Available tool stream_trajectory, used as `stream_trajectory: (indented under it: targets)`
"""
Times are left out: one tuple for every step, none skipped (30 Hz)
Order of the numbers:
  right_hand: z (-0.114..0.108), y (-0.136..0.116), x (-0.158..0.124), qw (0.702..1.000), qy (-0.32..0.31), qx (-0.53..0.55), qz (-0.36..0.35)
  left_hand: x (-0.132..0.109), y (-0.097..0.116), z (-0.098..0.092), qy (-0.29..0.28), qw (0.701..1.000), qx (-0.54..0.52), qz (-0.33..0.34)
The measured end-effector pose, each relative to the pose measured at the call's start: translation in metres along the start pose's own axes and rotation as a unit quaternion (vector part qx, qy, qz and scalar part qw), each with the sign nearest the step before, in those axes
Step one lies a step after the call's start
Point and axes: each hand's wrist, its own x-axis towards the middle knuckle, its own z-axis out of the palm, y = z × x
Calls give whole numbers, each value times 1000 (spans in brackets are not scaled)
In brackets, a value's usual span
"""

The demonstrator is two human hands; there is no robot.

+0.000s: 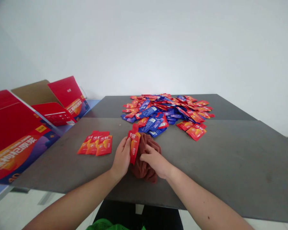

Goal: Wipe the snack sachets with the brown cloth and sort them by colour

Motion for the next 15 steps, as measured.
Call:
stream_trajectory:
  targets:
    - [-1, 0, -1, 999, -14, -28, 24, 3, -1, -2, 15, 1000, -4, -3]
    - [-1, -1, -1, 997, -27, -49, 44, 7, -2, -5, 32, 999, -14, -10]
    - [-2, -2, -2, 997, -34, -55, 51, 9, -4, -7, 50, 998, -22, -17]
    - [-1, -2, -2, 998, -30, -45, 45, 11, -6, -8, 67, 997, -26, -21]
    - [-1, -2, -2, 999, -17, -22, 23, 11, -8, -9, 77, 996, -24, -22]
    - [-1, -1, -2, 1000, -1, 5, -3, 11, -10, -9, 76, 997, -20, -21]
    - [-1, 0, -2, 999, 10, 27, -24, 10, -12, -8, 66, 997, -17, -21]
    - [-2, 1, -2, 999, 7, 35, -28, 10, -14, -7, 50, 998, -16, -22]
    - [-3, 2, -2, 999, -12, 27, -16, 9, -15, -6, 37, 999, -16, -25]
    - [-4, 2, -3, 999, -39, 7, 6, 10, -17, -5, 30, 999, -15, -28]
    - [-6, 2, -4, 997, -64, -15, 27, 11, -17, -6, 33, 999, -11, -29]
    - [-7, 2, -5, 995, -81, -30, 42, 12, -17, -8, 45, 999, -5, -29]
    - [-9, 0, -6, 995, -85, -32, 43, 14, -16, -11, 61, 998, 3, -26]
    - [-10, -3, -7, 996, -77, -22, 34, 15, -14, -16, 76, 997, 14, -21]
    - [-11, -6, -8, 998, -60, -5, 18, 16, -13, -24, 90, 995, 27, -14]
